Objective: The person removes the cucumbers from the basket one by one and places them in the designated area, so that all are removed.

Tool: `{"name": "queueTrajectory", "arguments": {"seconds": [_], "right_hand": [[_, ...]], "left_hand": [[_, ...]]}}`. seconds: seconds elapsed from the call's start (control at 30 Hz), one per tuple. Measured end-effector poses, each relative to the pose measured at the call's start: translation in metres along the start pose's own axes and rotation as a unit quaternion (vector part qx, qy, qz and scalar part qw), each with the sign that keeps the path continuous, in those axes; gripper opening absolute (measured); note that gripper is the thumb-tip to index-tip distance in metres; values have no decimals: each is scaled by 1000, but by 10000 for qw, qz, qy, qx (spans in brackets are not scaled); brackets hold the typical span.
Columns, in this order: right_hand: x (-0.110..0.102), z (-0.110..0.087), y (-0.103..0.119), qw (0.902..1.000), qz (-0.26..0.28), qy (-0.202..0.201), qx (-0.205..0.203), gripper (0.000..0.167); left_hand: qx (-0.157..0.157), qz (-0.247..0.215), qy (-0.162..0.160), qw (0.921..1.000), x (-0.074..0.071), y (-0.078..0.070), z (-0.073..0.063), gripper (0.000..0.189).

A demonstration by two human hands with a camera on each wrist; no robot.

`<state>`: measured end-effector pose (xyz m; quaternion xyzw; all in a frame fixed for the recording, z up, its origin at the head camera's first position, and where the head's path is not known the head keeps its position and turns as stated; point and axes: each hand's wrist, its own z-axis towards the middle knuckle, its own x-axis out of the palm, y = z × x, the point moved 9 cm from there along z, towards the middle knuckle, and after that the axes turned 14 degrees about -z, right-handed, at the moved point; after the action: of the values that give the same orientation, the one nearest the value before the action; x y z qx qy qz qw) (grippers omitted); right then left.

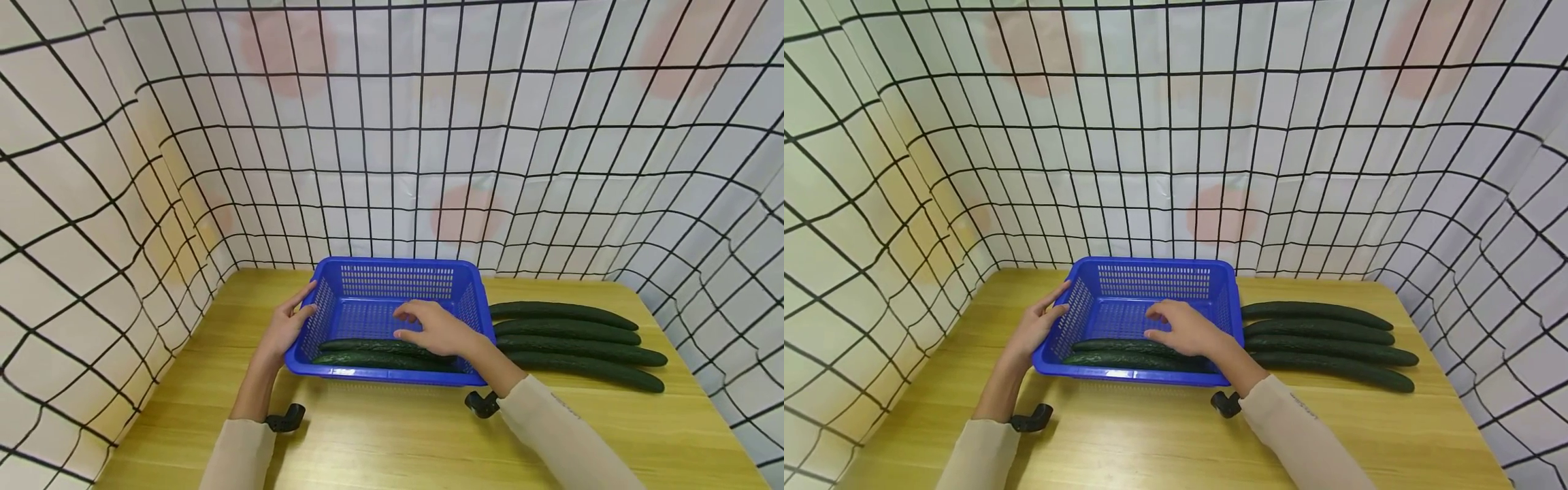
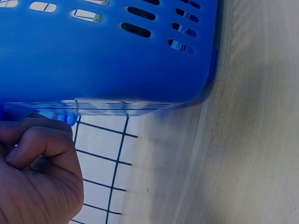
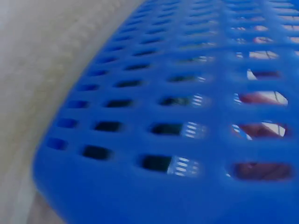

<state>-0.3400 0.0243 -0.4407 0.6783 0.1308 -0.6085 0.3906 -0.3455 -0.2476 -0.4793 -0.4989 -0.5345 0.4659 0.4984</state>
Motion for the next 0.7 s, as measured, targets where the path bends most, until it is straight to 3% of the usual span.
{"name": "queueTrajectory", "arguments": {"seconds": [0.23, 0.7], "right_hand": [[15, 0, 2, 9984, -433, 352, 55, 41], [37, -4, 0, 9877, -765, 1327, 323, 45]], "left_hand": [[33, -83, -56, 9999, 0, 2, 2, 53], [-1, -25, 46, 10000, 2, -1, -2, 53]]}}
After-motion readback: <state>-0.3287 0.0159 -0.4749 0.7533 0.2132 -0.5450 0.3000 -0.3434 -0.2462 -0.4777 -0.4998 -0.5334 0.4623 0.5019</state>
